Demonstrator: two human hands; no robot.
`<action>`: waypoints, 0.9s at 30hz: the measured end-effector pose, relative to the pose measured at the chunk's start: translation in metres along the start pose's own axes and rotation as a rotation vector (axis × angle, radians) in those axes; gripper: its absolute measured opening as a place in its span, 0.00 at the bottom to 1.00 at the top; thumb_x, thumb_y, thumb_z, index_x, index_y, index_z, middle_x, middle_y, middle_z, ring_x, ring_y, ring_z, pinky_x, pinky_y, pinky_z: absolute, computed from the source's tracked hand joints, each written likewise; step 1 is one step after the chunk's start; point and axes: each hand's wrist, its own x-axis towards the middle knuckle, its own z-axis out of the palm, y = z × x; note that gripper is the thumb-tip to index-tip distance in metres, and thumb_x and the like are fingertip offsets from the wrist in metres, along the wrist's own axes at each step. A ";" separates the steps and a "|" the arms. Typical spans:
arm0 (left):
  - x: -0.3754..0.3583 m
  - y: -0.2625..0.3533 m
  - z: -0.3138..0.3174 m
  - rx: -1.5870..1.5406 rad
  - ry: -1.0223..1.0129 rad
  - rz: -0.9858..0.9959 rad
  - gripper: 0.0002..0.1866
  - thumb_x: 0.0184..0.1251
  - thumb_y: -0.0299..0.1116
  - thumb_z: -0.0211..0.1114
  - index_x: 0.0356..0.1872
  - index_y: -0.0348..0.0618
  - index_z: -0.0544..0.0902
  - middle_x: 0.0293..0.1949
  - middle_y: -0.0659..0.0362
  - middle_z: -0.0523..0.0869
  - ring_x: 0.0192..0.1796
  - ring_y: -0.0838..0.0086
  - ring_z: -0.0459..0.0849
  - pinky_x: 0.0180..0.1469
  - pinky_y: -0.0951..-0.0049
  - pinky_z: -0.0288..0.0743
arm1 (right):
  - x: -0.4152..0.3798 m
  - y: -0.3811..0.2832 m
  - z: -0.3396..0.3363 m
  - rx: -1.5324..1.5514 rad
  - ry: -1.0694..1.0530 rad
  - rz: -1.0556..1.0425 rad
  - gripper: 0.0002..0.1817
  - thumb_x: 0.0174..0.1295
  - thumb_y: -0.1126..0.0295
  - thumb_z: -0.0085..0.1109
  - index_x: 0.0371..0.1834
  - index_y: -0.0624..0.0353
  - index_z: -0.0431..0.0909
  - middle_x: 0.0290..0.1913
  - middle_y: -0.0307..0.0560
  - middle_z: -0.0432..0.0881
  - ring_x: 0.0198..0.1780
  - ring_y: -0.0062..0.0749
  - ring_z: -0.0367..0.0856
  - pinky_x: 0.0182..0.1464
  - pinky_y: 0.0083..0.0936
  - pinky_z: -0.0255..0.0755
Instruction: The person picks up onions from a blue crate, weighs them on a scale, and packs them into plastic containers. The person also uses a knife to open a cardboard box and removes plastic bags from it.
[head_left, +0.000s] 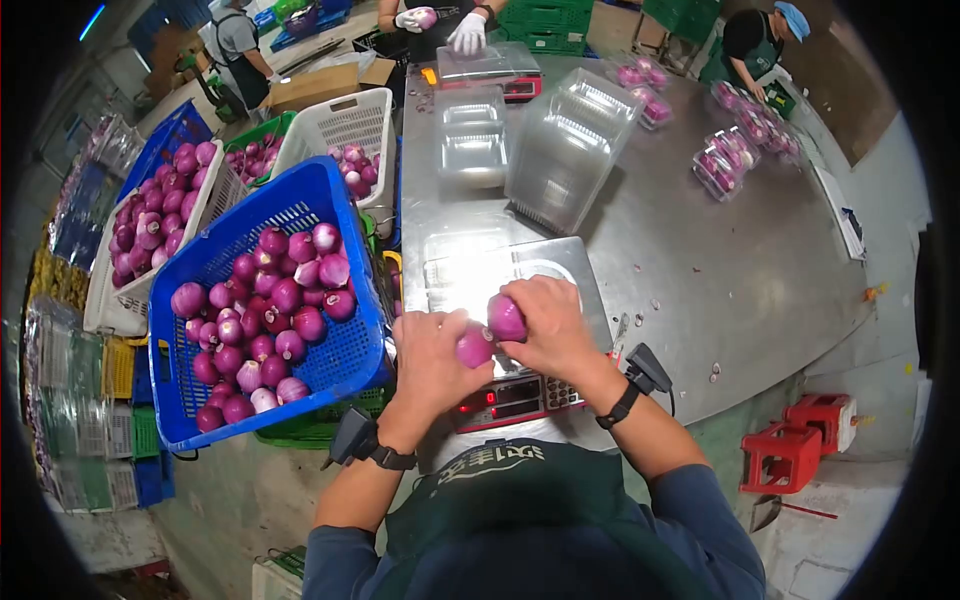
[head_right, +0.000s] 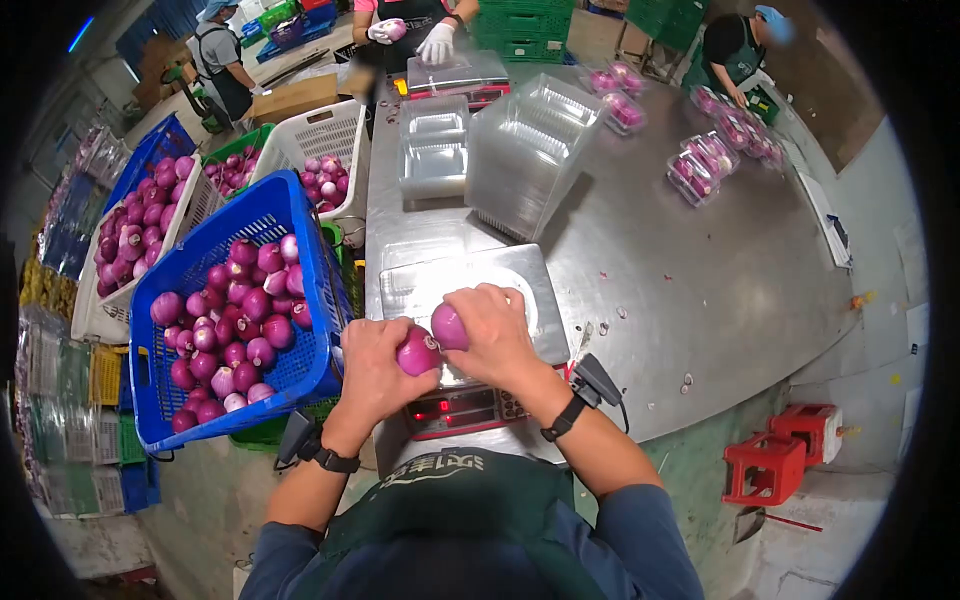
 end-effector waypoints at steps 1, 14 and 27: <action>-0.003 -0.002 0.006 0.028 0.002 -0.009 0.25 0.43 0.42 0.79 0.47 0.53 0.83 0.42 0.55 0.83 0.52 0.54 0.77 0.58 0.52 0.66 | 0.000 0.001 0.003 -0.041 -0.036 -0.017 0.38 0.40 0.63 0.82 0.60 0.51 0.78 0.54 0.45 0.82 0.62 0.47 0.77 0.66 0.51 0.61; -0.003 -0.004 0.040 -0.256 -0.009 0.042 0.38 0.49 0.39 0.82 0.64 0.41 0.78 0.67 0.41 0.73 0.68 0.44 0.70 0.72 0.47 0.65 | -0.043 0.017 -0.028 -0.049 -0.039 0.171 0.35 0.47 0.56 0.81 0.59 0.52 0.79 0.55 0.48 0.80 0.62 0.47 0.75 0.69 0.51 0.63; -0.115 -0.007 0.015 -0.975 -0.069 -0.875 0.37 0.66 0.30 0.77 0.74 0.35 0.68 0.63 0.49 0.78 0.49 0.73 0.84 0.50 0.72 0.82 | -0.024 0.102 -0.005 0.396 0.144 0.707 0.31 0.63 0.54 0.76 0.60 0.68 0.83 0.50 0.52 0.85 0.45 0.34 0.84 0.50 0.29 0.79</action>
